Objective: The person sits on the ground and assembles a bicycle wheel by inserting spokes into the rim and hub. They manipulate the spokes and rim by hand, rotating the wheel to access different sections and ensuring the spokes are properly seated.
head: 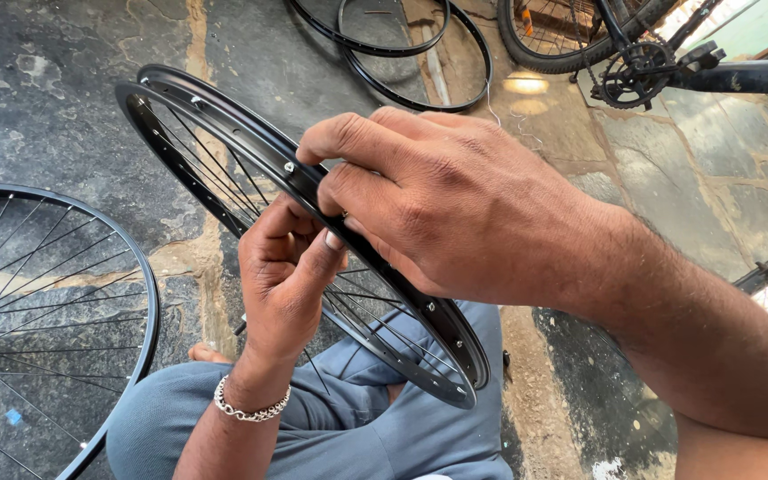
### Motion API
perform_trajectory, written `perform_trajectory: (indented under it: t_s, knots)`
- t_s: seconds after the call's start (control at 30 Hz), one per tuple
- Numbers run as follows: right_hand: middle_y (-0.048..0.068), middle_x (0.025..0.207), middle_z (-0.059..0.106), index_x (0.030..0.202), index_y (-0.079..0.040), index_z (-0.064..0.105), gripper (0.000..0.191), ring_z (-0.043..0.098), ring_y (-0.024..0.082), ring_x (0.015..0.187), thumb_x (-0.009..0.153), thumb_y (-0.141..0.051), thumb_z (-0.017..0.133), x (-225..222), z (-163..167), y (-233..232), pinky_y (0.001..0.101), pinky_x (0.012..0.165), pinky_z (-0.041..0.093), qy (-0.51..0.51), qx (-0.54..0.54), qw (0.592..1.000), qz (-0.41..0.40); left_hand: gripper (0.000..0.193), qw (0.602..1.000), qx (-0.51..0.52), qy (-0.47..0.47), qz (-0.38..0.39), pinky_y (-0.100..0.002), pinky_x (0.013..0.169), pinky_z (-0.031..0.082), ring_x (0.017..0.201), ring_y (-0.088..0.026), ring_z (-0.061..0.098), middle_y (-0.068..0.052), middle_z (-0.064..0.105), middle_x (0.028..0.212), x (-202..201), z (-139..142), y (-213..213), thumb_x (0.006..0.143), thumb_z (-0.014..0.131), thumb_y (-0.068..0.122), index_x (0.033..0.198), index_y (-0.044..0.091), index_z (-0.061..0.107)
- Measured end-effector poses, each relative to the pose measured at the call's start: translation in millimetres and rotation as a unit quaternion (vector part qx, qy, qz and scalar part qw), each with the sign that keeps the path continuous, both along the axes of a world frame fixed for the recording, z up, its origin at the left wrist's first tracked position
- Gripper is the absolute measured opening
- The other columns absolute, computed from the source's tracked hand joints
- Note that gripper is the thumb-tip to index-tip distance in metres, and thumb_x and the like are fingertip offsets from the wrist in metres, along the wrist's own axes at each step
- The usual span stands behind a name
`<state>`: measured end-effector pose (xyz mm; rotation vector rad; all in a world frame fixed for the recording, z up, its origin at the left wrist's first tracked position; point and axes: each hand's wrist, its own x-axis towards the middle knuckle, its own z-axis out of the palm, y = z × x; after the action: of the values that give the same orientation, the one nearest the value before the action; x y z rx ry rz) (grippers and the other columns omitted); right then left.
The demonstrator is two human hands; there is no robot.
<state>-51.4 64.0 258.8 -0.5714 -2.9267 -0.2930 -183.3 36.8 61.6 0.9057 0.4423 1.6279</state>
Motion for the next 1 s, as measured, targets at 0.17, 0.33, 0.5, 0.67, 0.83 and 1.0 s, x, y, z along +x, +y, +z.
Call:
perform_trajectory:
  t_s: [0.17, 0.33, 0.5, 0.67, 0.83, 1.0]
  knots:
    - [0.009, 0.126, 0.062, 0.098, -0.002, 0.069, 0.010, 0.067, 0.021, 0.101, 0.100, -0.012, 0.071, -0.6, -2.6, 2.8, 0.0385, 0.083, 0.056, -0.013, 0.011, 1.000, -0.017, 0.014, 1.000, 0.007, 0.004, 0.002, -0.016, 0.060, 0.040, 0.070, -0.001, 0.051, 0.002, 0.059, 0.083, 0.0, -2.0, 0.5, 0.102, 0.067, 0.009, 0.112, -0.002, 0.063]
    - [0.008, 0.125, 0.062, 0.099, -0.002, 0.070, 0.009, 0.066, 0.022, 0.101, 0.095, -0.010, 0.069, 1.3, -2.2, 1.5, 0.0382, 0.082, 0.056, -0.014, 0.007, 1.000, 0.001, 0.012, 1.000, 0.007, 0.014, 0.006, -0.018, 0.060, 0.041, 0.070, -0.002, 0.052, 0.000, 0.061, 0.085, 1.1, -4.9, 0.3, 0.103, 0.067, 0.008, 0.109, -0.001, 0.062]
    - [0.009, 0.126, 0.062, 0.099, -0.002, 0.071, 0.010, 0.066, 0.021, 0.100, 0.095, -0.011, 0.069, -1.0, -0.5, 1.6, 0.0378, 0.081, 0.056, -0.005, 0.021, 1.000, 0.004, 0.010, 1.000, 0.020, -0.016, -0.005, -0.019, 0.061, 0.041, 0.070, -0.003, 0.052, 0.001, 0.059, 0.082, 1.8, -7.1, 1.1, 0.106, 0.067, 0.009, 0.106, -0.001, 0.063]
    - [0.009, 0.121, 0.063, 0.094, -0.003, 0.071, 0.010, 0.067, 0.021, 0.094, 0.088, -0.011, 0.070, -2.1, 0.0, 0.4, 0.0380, 0.077, 0.056, -0.020, 0.057, 0.998, 0.008, 0.012, 1.000, 0.003, 0.014, 0.011, -0.019, 0.059, 0.040, 0.068, -0.003, 0.051, 0.001, 0.061, 0.083, 1.5, -6.9, 0.5, 0.103, 0.066, 0.009, 0.106, -0.002, 0.064]
    - [0.009, 0.127, 0.062, 0.098, -0.002, 0.070, 0.010, 0.068, 0.021, 0.095, 0.095, -0.011, 0.070, -0.5, 1.3, 0.7, 0.0385, 0.079, 0.055, -0.009, -0.016, 1.000, -0.002, 0.013, 1.000, 0.015, -0.023, 0.000, -0.019, 0.060, 0.040, 0.069, -0.003, 0.051, 0.002, 0.059, 0.082, 1.3, -5.2, 0.5, 0.104, 0.067, 0.010, 0.107, -0.002, 0.064]
    - [0.009, 0.120, 0.063, 0.095, -0.002, 0.070, 0.010, 0.069, 0.021, 0.089, 0.091, -0.011, 0.071, -1.4, 0.2, 0.2, 0.0390, 0.076, 0.056, -0.008, 0.042, 0.999, -0.002, 0.014, 1.000, 0.005, 0.014, 0.007, -0.019, 0.059, 0.041, 0.068, -0.004, 0.052, 0.001, 0.060, 0.083, 1.0, -5.4, 0.3, 0.104, 0.065, 0.010, 0.107, -0.003, 0.065]
